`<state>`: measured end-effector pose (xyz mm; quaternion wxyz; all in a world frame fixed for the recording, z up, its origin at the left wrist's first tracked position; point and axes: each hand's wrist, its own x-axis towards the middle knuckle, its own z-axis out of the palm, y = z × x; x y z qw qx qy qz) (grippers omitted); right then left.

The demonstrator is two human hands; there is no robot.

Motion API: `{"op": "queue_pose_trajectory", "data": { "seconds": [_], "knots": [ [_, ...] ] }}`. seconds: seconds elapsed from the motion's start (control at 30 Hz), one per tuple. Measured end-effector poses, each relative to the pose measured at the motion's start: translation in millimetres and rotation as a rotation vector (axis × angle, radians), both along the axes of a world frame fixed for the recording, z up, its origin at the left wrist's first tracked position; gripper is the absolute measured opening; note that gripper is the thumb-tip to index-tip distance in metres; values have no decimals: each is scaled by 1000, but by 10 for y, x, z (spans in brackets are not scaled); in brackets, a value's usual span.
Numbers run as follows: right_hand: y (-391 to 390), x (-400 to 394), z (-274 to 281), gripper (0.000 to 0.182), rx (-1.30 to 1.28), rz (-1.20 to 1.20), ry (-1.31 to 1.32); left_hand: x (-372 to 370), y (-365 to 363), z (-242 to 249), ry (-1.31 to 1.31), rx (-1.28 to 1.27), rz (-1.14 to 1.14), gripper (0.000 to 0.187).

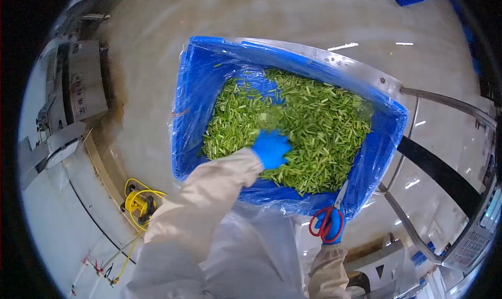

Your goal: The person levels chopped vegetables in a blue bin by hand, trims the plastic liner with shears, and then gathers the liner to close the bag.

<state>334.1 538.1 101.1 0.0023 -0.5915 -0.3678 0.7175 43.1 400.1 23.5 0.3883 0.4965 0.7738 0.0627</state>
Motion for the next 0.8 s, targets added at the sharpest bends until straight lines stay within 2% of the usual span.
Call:
{"op": "queue_pose_trajectory", "data": {
  "seconds": [0.1,0.17,0.2,0.27,0.3,0.37,0.4,0.43,0.5,0.67,0.73,0.8],
  "knots": [
    [15,45,-25,27,7,49,22,0,-456,271,153,-22,3,40],
    [-5,-6,13,27,-14,13,4,-136,-605,541,43,-314,-41,41],
    [-3,-28,22,28,-25,-23,-15,-172,-766,480,44,-318,-42,41],
    [2,-39,11,28,-6,-8,6,-223,-1109,212,-112,18,311,38],
    [-5,-31,7,28,13,8,27,-267,-1189,167,-114,14,312,38],
    [0,-2,-21,31,5,30,14,-363,-1321,99,14,38,669,38],
    [-4,-1,-23,34,3,47,1,-365,-1382,43,119,89,703,39],
    [-9,1,-23,34,-3,50,3,-359,-1431,-14,122,83,706,39],
    [-2,-5,-26,34,1,45,5,-356,-1488,-119,18,79,938,40],
    [8,25,-41,34,0,47,-10,-476,-1484,-453,56,39,943,45],
    [7,36,-37,33,-8,53,5,-471,-1540,-617,116,-27,1146,49],
    [2,39,-41,32,15,70,50,-366,-1640,-666,168,-9,1137,51]
  ]
}}
